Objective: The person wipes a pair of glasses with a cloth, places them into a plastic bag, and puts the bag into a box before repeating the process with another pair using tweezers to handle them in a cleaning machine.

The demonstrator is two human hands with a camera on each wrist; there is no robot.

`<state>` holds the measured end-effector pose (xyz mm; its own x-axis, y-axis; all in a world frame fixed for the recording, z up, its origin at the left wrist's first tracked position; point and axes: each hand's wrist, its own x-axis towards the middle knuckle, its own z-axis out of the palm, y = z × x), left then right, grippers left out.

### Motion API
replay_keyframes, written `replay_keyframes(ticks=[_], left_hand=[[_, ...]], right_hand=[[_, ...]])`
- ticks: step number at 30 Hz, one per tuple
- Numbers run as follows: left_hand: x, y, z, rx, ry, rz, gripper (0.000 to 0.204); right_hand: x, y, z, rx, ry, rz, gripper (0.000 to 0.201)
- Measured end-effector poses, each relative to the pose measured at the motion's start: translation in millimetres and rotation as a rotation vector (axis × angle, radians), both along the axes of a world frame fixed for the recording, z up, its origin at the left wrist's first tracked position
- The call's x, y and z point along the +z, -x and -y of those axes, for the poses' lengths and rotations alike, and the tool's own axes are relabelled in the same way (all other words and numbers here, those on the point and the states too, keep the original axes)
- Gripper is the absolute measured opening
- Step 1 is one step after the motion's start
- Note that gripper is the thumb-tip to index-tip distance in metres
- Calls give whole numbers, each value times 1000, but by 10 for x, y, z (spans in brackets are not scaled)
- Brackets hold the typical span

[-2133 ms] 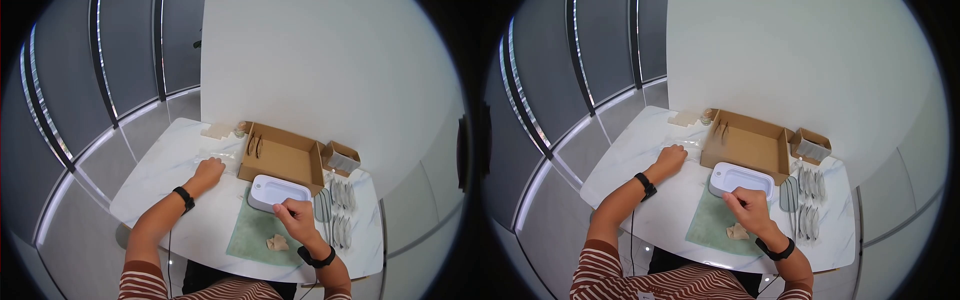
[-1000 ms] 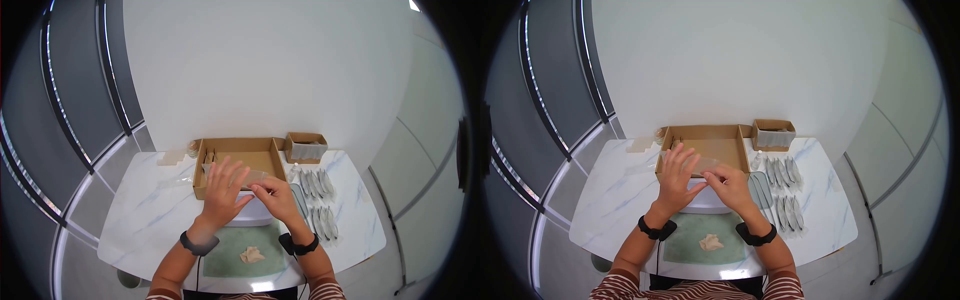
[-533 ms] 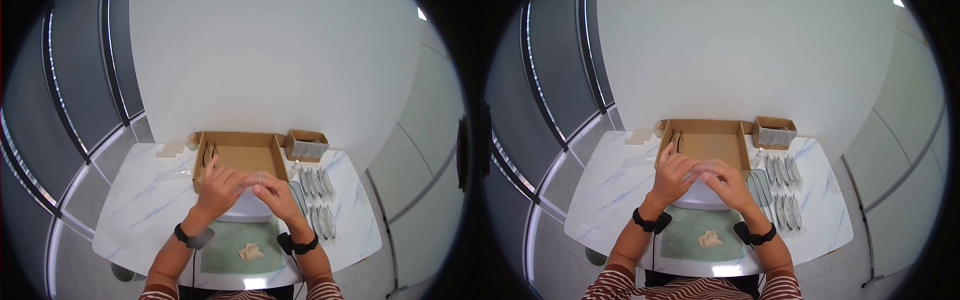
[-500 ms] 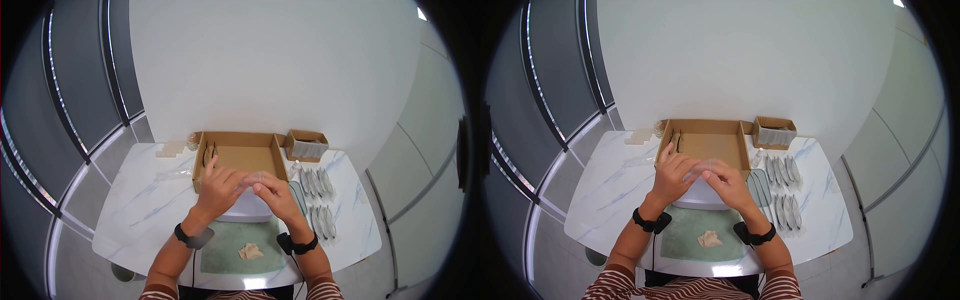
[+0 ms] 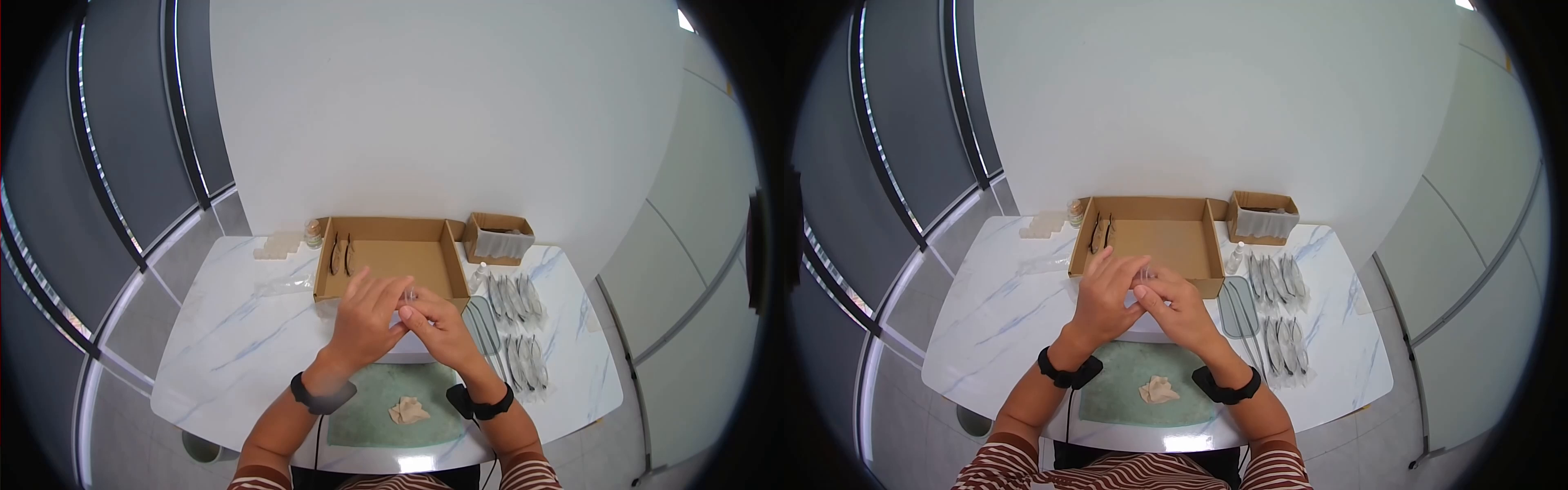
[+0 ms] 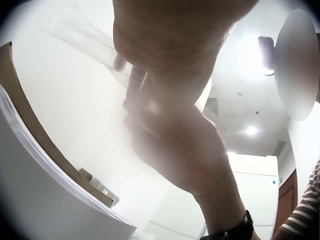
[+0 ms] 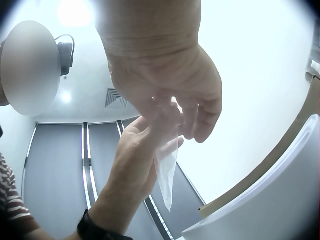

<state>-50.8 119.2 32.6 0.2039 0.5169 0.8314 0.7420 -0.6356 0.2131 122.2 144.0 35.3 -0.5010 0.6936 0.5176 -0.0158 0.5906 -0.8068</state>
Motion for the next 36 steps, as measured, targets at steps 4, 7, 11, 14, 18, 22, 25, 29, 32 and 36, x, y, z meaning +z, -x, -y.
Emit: replay_keyframes(ticks=[4, 7, 11, 14, 18, 22, 25, 29, 32, 36], left_hand=[[21, -9, 2, -4, -23, 13, 56], [19, -9, -5, -6, -38, 49, 55], [44, -26, 17, 23, -14, 60, 48], [56, -41, 38, -10, 73, 88, 45], [31, -29, 26, -54, 78, 71, 50], [18, -1, 20, -77, 88, 52, 49], [-15, 11, -1, -80, 85, 51, 47], [-65, 52, -29, -100, 153, 134, 43], [-7, 147, -25, -44, 149, 198, 43], [46, 401, -78, 70, 96, 237, 41]], right_hand=[[6, -7, -9, -16, 7, -44, 24], [3, -6, -4, -52, -14, -39, 24], [8, 14, 18, -144, -73, -12, 23], [33, 17, 42, -199, -117, 24, 23], [11, 14, 33, -214, -156, 31, 22], [20, 14, 29, -214, -150, 22, 21], [58, 4, 49, -203, -153, 44, 21], [91, -21, 74, -152, -96, -44, 23], [157, -102, 53, -272, -171, -82, 21], [215, -205, -155, -341, -3, -18, 18]])
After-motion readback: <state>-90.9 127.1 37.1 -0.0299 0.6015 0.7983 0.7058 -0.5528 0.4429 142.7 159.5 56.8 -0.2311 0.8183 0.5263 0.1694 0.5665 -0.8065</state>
